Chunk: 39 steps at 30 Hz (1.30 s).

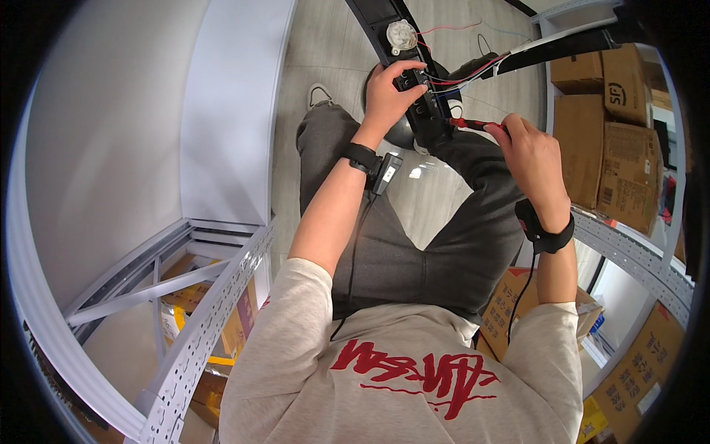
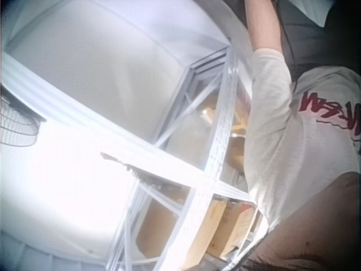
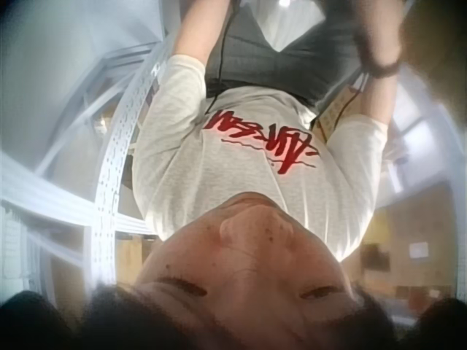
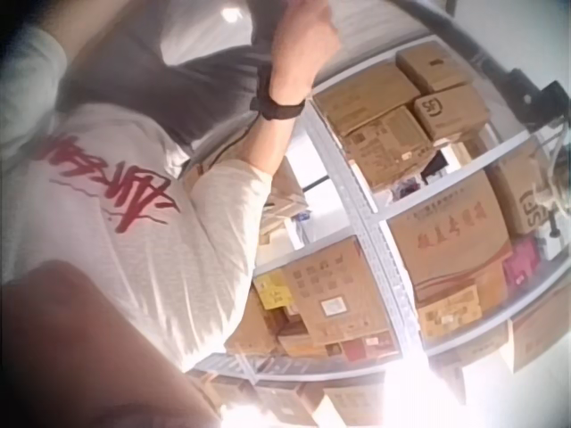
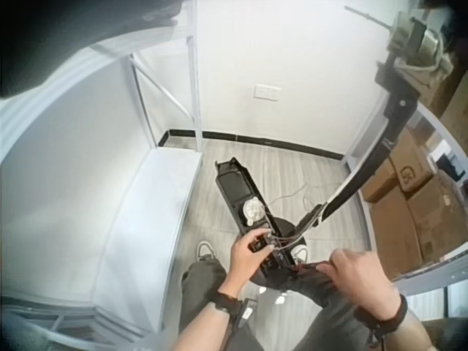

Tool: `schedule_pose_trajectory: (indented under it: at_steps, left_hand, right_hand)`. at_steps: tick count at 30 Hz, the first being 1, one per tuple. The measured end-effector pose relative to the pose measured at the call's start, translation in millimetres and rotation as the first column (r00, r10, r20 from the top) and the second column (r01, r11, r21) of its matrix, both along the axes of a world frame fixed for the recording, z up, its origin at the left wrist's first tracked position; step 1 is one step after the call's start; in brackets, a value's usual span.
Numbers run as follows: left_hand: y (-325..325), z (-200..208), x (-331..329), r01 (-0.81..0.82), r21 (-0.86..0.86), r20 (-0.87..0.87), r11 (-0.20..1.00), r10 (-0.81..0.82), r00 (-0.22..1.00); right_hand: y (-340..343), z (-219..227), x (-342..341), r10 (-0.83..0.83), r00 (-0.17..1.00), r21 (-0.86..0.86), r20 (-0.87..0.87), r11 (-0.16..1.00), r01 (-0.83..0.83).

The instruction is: The person is assembling an electronic device, likely a fan, by connecting wires and securing components with a screwdriver. They are seated on the floor in a storage area, manipulating the device's internal parts and attaching a cover.

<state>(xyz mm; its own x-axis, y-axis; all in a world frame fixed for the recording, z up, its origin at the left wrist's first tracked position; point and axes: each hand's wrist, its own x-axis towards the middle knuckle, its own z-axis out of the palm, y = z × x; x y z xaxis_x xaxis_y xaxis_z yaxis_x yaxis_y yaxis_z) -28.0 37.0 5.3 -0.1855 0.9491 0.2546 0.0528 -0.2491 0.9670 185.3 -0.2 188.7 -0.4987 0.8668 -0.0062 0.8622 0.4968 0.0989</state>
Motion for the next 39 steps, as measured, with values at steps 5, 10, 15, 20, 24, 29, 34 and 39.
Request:
schedule_pose_trajectory:
  at_steps: [5, 10, 15, 20, 24, 29, 34, 39]
  left_hand:
    - [-1, 0, -1, -0.017, -0.013, 0.004, 1.0, 0.017, 1.0]
    - [0, -2, -2, -0.006, -0.028, 0.008, 1.0, 0.006, 1.0]
    - [-2, 3, 0, 0.009, 0.008, 0.011, 1.0, -0.009, 1.0]
    - [-4, 6, 0, 0.007, -0.037, -0.027, 0.999, -0.008, 1.0]
    - [-3, 2, 0, -0.001, -0.001, -0.007, 1.0, 0.001, 1.0]
    - [-2, -1, -1, 0.011, -0.038, -0.015, 0.999, -0.012, 1.0]
    - [-3, 5, 1, 0.03, -0.005, -0.011, 1.0, -0.03, 0.999]
    - [-4, 4, 1, 0.007, 0.01, 0.012, 1.0, -0.007, 1.0]
  right_hand:
    - [0, 4, 2, -0.031, 0.993, -0.043, -0.117, 0.999, 0.026]
    - [-7, 12, -4, 0.092, 0.963, -0.012, -0.255, 0.995, -0.098]
    - [-5, 9, 1, 0.128, 0.989, -0.014, -0.068, 0.992, -0.129]
    - [1, 2, 9, 0.068, 0.996, -0.036, 0.052, 0.997, -0.066]
    - [-2, 1, 9, 0.058, 0.992, -0.014, -0.115, 0.998, -0.06]
    - [-4, 0, 5, 0.116, 0.985, -0.018, -0.129, 0.993, -0.119]
    - [2, -10, 7, -0.07, 0.993, -0.153, -0.095, 0.987, 0.054]
    - [7, -2, 6, -0.222, 0.941, -0.328, -0.258, 0.936, 0.13]
